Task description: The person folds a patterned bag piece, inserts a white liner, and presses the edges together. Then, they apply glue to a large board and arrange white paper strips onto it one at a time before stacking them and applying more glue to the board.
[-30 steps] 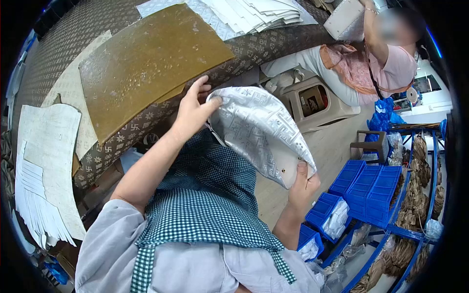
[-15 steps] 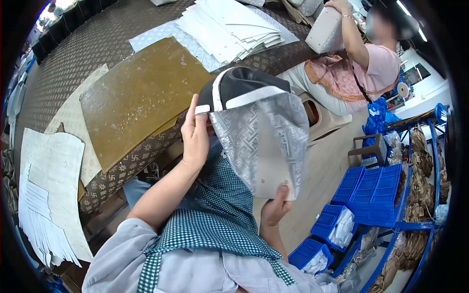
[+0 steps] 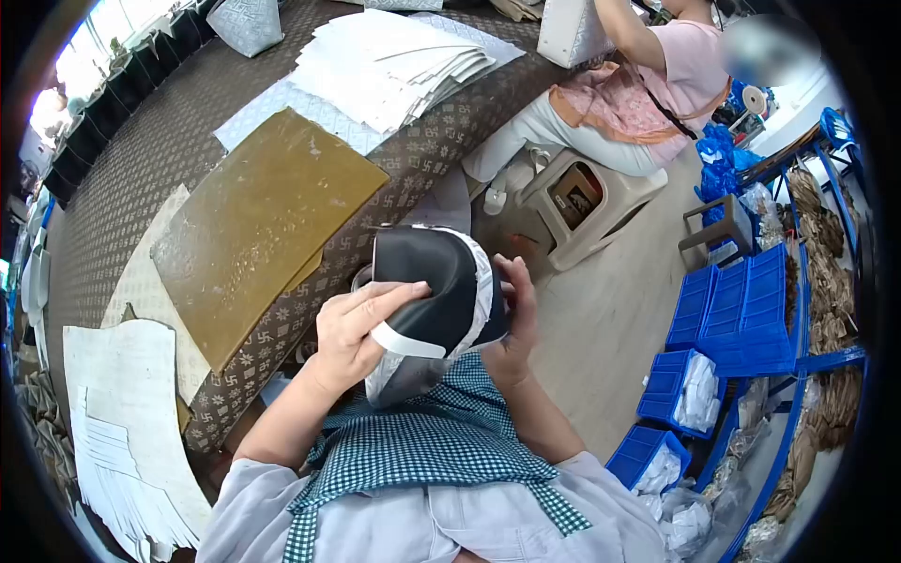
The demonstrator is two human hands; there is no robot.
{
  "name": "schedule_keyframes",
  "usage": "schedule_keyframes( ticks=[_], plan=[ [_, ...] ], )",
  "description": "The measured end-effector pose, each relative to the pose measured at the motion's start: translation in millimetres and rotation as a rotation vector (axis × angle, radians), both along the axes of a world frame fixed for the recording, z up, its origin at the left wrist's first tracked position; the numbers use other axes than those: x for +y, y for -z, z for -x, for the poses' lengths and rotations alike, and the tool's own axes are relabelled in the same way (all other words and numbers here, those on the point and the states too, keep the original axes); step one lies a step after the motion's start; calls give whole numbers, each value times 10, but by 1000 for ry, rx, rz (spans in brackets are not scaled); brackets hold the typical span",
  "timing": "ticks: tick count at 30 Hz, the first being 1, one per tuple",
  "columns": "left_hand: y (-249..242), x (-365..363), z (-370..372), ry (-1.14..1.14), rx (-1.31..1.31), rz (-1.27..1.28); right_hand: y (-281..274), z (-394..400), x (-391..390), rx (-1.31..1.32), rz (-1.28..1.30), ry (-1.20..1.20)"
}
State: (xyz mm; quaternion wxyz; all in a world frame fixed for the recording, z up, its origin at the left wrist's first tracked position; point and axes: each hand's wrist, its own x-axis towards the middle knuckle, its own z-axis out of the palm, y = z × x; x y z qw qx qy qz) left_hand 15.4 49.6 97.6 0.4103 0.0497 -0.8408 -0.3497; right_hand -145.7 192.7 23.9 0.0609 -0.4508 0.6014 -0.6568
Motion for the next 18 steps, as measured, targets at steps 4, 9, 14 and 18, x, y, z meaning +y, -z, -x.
schedule_keyframes(
  ticks=[4, 9, 14, 18],
  plan=[
    [-162, -48, -238, 114, -197, 67, -386, 77, 77, 71, 134, -197],
    [-327, -74, -399, 392, -439, 74, -1034, 197, 194, 209, 36, -616],
    [-344, -68, -514, 457, -591, 212, -1142, 246, 408, 96, -279, -775],
    [-546, -120, -635, 371, -743, -20, -1135, 452, 554, -15, -742, -785]
  ],
)
